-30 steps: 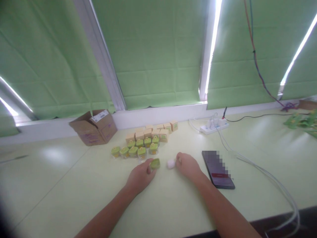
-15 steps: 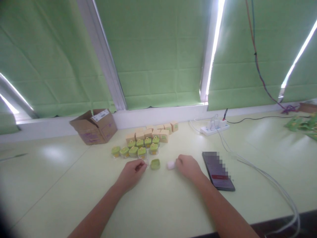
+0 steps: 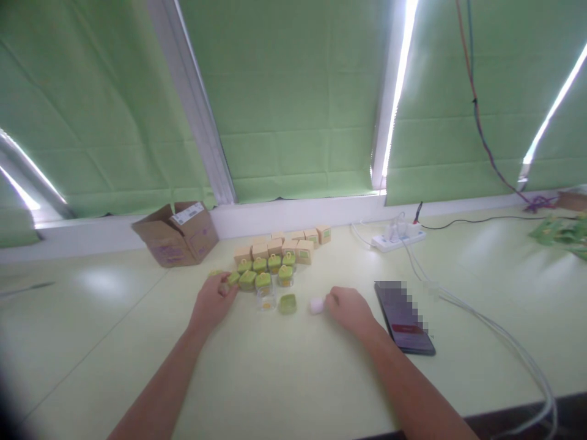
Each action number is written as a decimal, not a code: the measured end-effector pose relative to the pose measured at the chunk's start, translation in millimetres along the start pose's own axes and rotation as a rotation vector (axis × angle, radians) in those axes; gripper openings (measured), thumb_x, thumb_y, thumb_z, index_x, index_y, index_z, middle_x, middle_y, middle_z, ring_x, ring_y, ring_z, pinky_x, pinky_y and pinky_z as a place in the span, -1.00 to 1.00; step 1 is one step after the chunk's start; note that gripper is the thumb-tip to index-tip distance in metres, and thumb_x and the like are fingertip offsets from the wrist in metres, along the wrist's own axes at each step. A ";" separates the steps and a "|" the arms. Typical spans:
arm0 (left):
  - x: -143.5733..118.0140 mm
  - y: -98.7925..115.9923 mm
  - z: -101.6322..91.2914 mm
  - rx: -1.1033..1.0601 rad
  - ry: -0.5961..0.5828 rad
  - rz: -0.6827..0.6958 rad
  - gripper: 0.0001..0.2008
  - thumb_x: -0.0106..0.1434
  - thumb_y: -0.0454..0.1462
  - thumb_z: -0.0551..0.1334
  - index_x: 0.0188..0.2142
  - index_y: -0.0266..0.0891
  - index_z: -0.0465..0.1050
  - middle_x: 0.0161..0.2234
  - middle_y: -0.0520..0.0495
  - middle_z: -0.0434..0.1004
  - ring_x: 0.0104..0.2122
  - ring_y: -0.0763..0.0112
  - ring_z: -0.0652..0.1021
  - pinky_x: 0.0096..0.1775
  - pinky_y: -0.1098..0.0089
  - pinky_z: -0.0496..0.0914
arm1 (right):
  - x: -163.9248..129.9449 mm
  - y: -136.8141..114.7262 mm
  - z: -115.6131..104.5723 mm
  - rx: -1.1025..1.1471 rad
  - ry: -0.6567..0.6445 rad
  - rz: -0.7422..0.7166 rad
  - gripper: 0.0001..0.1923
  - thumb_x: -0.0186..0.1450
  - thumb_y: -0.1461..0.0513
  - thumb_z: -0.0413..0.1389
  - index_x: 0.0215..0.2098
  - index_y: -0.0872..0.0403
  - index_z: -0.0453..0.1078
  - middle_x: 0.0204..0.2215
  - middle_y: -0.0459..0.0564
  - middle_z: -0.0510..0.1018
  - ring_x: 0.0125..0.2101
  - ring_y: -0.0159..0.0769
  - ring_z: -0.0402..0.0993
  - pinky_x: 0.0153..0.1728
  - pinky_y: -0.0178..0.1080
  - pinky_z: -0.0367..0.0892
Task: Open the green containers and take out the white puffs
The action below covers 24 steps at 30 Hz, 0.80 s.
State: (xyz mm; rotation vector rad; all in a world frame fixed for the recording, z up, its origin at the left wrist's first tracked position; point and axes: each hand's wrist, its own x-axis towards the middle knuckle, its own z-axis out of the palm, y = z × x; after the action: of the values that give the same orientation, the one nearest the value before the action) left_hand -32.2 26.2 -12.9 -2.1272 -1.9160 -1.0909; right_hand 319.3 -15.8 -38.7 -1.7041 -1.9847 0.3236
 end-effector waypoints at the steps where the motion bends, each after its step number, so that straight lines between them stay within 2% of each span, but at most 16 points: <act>1: 0.5 -3.6 2.4 0.013 0.003 -0.005 -0.64 0.12 -0.20 0.16 -0.08 -0.26 0.33 -0.16 -0.15 0.43 -0.23 0.23 0.47 -0.10 0.23 0.35 | 0.0 0.1 0.0 -0.001 0.001 0.000 -0.69 0.29 0.17 -0.07 -0.52 0.08 0.39 -0.54 -0.03 0.51 -0.51 -0.35 0.35 -0.48 -0.35 0.04; 3: 0.5 -8.9 7.3 0.036 0.002 -0.018 -0.60 0.11 -0.20 0.17 -0.05 -0.26 0.31 -0.08 -0.18 0.40 -0.06 0.14 0.42 0.00 0.18 0.29 | 0.0 0.2 0.0 -0.002 0.001 0.002 -0.69 0.29 0.17 -0.07 -0.51 0.08 0.39 -0.53 -0.03 0.52 -0.50 -0.35 0.35 -0.48 -0.35 0.04; 5: -0.3 -12.6 11.2 0.054 -0.001 -0.031 -0.57 0.12 -0.19 0.17 -0.01 -0.25 0.28 -0.02 -0.20 0.36 0.03 0.10 0.36 0.05 0.15 0.26 | 0.2 0.4 0.1 -0.004 0.001 0.004 -0.70 0.29 0.17 -0.06 -0.51 0.08 0.40 -0.52 -0.03 0.53 -0.50 -0.35 0.35 -0.48 -0.35 0.04; 12: -1.5 -21.0 17.4 0.084 -0.002 -0.083 -0.54 0.12 -0.17 0.18 0.01 -0.23 0.21 -0.01 -0.21 0.33 0.01 0.10 0.39 0.01 0.15 0.30 | -0.1 1.0 0.7 -0.007 0.002 0.012 -0.69 0.29 0.17 -0.05 -0.52 0.08 0.39 -0.53 -0.02 0.52 -0.50 -0.35 0.35 -0.49 -0.35 0.03; 19: -1.5 -22.4 19.3 0.106 -0.034 -0.089 -0.43 0.14 -0.14 0.17 0.10 -0.35 0.14 0.06 -0.30 0.27 0.10 0.08 0.30 0.09 0.18 0.21 | -0.5 1.3 1.4 0.000 0.006 0.001 -0.68 0.29 0.15 -0.07 -0.54 0.08 0.36 -0.55 -0.03 0.50 -0.51 -0.35 0.35 -0.48 -0.35 0.04; 24: -1.8 -24.9 20.0 0.139 -0.048 -0.133 -0.42 0.15 -0.09 0.15 0.09 -0.39 0.17 0.07 -0.33 0.27 0.11 0.05 0.29 0.08 0.18 0.21 | 0.1 1.4 1.4 0.011 0.000 -0.001 -0.69 0.30 0.16 -0.07 -0.52 0.08 0.37 -0.54 -0.03 0.51 -0.50 -0.35 0.36 -0.47 -0.35 0.05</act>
State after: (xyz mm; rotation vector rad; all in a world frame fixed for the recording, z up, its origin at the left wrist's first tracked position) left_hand -45.5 40.1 -38.5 -1.9959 -2.1136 -0.9045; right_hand 319.7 -15.3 -40.5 -1.6958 -1.9799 0.3338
